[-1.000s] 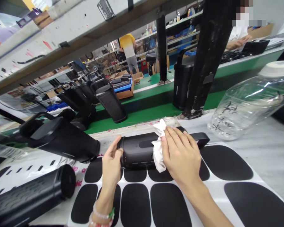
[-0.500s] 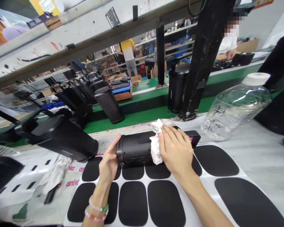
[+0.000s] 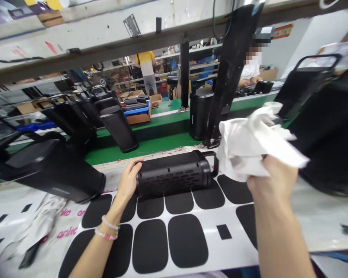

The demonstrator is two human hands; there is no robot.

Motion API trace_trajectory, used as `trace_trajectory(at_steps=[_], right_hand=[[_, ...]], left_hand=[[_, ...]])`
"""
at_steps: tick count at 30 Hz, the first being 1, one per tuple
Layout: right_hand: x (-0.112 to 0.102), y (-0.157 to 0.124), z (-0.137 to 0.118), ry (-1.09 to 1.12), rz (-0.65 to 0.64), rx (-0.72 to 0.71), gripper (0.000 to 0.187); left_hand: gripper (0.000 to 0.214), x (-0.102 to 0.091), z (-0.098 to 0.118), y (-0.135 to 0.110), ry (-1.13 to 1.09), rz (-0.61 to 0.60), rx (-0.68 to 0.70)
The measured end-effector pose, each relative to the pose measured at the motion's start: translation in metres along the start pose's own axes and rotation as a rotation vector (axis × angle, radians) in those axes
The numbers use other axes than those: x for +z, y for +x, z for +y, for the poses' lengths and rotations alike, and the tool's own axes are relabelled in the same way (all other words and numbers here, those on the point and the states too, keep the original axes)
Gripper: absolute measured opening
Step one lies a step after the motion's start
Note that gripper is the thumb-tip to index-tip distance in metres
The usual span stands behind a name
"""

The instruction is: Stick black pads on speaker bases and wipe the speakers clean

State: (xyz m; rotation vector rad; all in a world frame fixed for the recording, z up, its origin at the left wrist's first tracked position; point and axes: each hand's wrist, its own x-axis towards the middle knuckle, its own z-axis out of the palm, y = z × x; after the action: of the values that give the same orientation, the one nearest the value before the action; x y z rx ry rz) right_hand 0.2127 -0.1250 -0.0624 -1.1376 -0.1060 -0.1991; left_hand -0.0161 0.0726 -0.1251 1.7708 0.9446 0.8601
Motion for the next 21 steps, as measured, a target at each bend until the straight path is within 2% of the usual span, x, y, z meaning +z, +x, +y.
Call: trace_trajectory(at_steps=[1, 4, 7, 9, 12, 14, 18, 21], right_hand=[[-0.007, 0.005, -0.002, -0.025, 0.014, -0.008, 0.011], [-0.026, 0.012, 0.006, -0.192, -0.130, -0.005, 0.013], [-0.032, 0.010, 0.024, -0.327, -0.232, -0.101, 0.015], [-0.025, 0.004, 0.035, -0.447, -0.342, -0.274, 0.018], [-0.008, -0.013, 0.051, -0.630, -0.582, -0.533, 0.027], [-0.003, -0.027, 0.059, -0.839, -0.698, -0.760, 0.032], [-0.016, -0.050, 0.065, -1.238, -0.636, -1.192, 0.036], [-0.034, -0.066, 0.065, -1.301, -0.640, -1.316, 0.031]], left_hand=[[0.026, 0.000, -0.001, 0.006, 0.007, -0.006, -0.011], [0.026, 0.000, -0.003, 0.021, 0.030, -0.028, -0.033], [0.026, 0.001, -0.004, 0.032, 0.048, -0.044, -0.031], [0.026, 0.001, -0.003, 0.037, 0.057, -0.056, -0.026], [0.027, 0.000, -0.003, 0.042, 0.074, -0.071, -0.019], [0.027, 0.000, -0.002, 0.044, 0.089, -0.073, -0.017], [0.029, 0.000, 0.000, 0.046, 0.118, -0.069, -0.017], [0.028, 0.001, 0.000, 0.053, 0.150, -0.097, -0.010]])
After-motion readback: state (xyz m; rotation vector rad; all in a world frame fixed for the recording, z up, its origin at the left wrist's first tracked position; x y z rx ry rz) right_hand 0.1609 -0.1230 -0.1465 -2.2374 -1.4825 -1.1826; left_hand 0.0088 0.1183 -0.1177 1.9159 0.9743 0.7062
